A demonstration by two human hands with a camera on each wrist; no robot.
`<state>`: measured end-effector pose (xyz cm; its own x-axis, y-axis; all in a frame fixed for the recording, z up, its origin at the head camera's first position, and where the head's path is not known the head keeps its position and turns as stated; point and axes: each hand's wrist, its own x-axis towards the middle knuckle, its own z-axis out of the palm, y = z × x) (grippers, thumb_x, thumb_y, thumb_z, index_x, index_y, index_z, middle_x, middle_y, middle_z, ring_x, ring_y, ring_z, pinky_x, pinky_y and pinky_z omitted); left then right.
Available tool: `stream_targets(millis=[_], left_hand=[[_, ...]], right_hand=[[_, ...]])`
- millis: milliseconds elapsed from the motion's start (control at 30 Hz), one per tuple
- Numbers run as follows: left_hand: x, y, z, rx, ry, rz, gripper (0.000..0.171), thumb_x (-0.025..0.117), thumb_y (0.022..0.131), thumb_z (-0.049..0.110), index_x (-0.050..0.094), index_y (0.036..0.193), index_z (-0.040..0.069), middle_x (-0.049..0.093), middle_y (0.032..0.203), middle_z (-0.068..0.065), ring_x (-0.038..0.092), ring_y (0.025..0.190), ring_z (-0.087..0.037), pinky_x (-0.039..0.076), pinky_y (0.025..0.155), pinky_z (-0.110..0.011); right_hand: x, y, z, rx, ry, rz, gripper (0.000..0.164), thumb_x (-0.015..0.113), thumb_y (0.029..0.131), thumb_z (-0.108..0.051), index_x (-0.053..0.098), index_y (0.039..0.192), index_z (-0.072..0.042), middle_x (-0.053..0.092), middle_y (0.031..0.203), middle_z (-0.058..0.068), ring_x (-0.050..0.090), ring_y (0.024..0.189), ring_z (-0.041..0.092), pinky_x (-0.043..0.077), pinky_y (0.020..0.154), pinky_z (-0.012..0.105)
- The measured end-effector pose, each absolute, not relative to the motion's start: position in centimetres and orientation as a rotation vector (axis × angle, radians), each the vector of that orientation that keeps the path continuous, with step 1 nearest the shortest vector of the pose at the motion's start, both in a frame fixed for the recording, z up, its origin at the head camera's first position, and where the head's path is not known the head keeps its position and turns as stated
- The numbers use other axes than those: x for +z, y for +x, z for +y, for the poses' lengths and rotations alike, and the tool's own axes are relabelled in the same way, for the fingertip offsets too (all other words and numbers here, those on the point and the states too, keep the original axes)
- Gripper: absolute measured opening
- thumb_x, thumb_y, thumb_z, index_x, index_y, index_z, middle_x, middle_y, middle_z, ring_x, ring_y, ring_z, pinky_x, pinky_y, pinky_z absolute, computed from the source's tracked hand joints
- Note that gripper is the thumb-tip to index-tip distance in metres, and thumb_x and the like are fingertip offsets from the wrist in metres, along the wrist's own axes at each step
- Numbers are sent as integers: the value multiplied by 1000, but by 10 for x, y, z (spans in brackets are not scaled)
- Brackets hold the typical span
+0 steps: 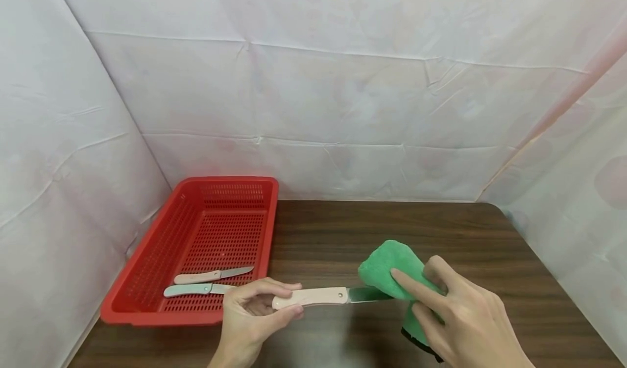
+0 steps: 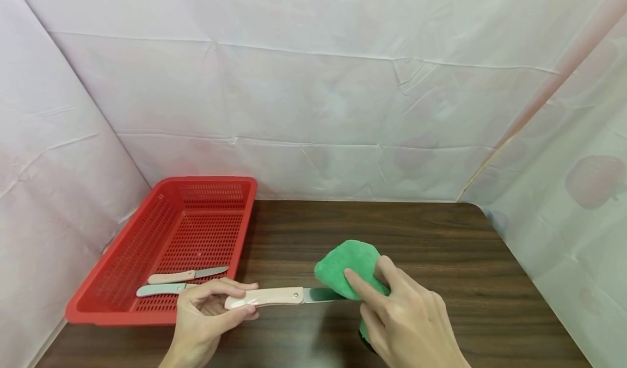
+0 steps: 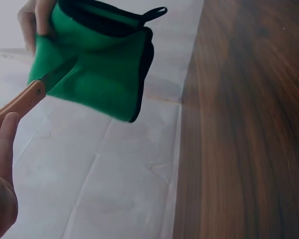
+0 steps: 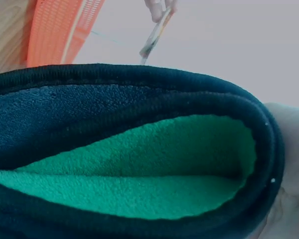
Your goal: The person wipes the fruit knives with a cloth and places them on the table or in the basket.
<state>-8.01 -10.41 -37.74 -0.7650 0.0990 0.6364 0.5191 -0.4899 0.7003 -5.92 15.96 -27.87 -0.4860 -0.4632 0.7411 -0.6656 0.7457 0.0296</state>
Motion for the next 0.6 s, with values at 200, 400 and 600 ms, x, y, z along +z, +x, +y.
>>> stream_targets(millis=[200, 400, 600], left_hand=[[-376, -82, -93, -2337, -867, -1443, 33, 62, 63, -24, 63, 89, -4, 63, 90, -22, 62, 81, -30, 53, 57, -36], [-375, -85, -88, -2379, -852, -1383, 34, 61, 62, -25, 63, 88, -4, 63, 90, -22, 62, 81, -29, 53, 58, -35], [-375, -86, -93, -2436, -828, -1340, 34, 61, 62, -26, 63, 86, -3, 64, 91, -19, 62, 84, -30, 52, 61, -37]], right_hand=[[-288, -64, 151, 363, 922, -2140, 43, 25, 89, -20, 68, 91, -16, 41, 75, -4, 25, 54, -2, 15, 43, 5], [-303, -62, 150, 290, 945, -2247, 47, 20, 89, -22, 66, 94, -22, 40, 77, -3, 23, 52, 1, 15, 39, 8], [-306, -64, 154, 226, 927, -2245, 48, 18, 88, -22, 66, 91, -24, 40, 76, -3, 21, 52, 0, 10, 39, 7]])
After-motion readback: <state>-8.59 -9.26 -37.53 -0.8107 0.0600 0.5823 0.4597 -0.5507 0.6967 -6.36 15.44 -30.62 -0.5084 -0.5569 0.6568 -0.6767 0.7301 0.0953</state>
